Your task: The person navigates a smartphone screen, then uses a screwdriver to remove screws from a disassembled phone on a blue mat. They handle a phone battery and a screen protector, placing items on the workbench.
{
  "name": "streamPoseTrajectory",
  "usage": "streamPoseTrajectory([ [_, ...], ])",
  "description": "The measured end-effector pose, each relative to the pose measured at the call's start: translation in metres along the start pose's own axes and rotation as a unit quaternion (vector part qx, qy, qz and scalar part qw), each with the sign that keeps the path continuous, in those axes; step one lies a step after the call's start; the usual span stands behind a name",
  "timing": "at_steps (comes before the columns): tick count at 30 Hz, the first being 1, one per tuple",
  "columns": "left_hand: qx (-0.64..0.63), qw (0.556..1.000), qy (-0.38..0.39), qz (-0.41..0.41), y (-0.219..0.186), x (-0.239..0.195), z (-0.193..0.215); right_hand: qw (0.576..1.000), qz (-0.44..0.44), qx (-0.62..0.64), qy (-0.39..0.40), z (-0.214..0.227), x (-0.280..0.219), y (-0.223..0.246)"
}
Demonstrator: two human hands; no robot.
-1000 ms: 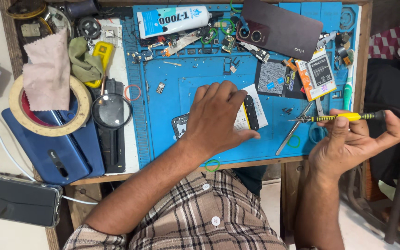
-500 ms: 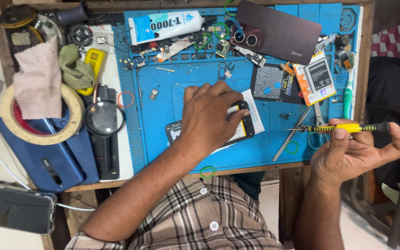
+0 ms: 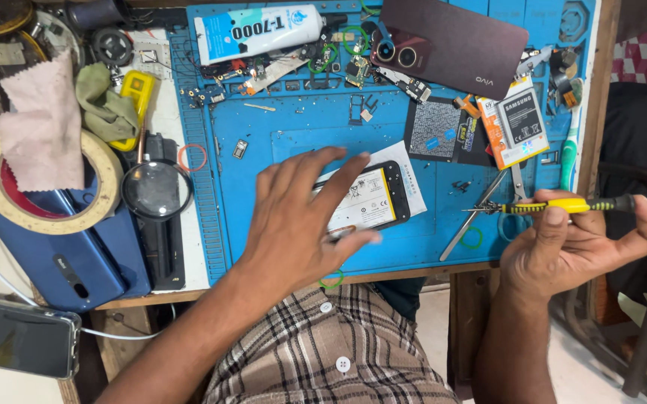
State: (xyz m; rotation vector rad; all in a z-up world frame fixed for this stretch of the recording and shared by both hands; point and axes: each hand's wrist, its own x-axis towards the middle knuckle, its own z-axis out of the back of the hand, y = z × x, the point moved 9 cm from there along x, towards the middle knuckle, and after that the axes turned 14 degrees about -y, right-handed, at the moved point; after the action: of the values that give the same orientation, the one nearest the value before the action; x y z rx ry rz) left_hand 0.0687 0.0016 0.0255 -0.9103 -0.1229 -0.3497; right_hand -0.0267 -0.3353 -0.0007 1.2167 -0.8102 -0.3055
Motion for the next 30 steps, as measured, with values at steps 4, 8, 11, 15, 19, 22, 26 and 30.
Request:
streamPoseTrajectory([
  [4,0.035,0.998,0.057,0.02,0.01,-0.022,0.004,0.996,-0.061,0.049,-0.045,0.002,0.003,-0.006],
  [8,0.083,0.995,0.058,0.022,0.017,-0.029,0.004,0.983,-0.113,0.127,-0.076,0.001,0.008,-0.012],
  [11,0.089,0.995,0.05,0.013,0.013,-0.026,0.001,0.973,-0.116,0.168,-0.105,0.012,0.014,-0.011],
  [15,0.099,0.993,0.055,0.031,0.016,-0.023,0.001,0.967,-0.122,0.187,-0.125,0.018,0.017,-0.012],
  [19,0.103,0.994,0.042,0.009,0.009,-0.018,0.005,0.979,-0.108,0.156,-0.08,0.011,0.018,-0.007],
  [22,0.095,0.992,0.068,0.044,0.013,-0.018,0.003,0.993,-0.105,0.054,0.026,-0.015,0.01,0.0],
  [26,0.061,0.996,0.037,0.062,0.017,-0.011,0.012,0.974,-0.103,-0.145,0.142,-0.058,0.003,0.013],
  [30,-0.013,0.994,0.016,0.105,0.026,-0.008,0.027,0.911,-0.099,-0.291,0.274,-0.116,0.003,0.029],
])
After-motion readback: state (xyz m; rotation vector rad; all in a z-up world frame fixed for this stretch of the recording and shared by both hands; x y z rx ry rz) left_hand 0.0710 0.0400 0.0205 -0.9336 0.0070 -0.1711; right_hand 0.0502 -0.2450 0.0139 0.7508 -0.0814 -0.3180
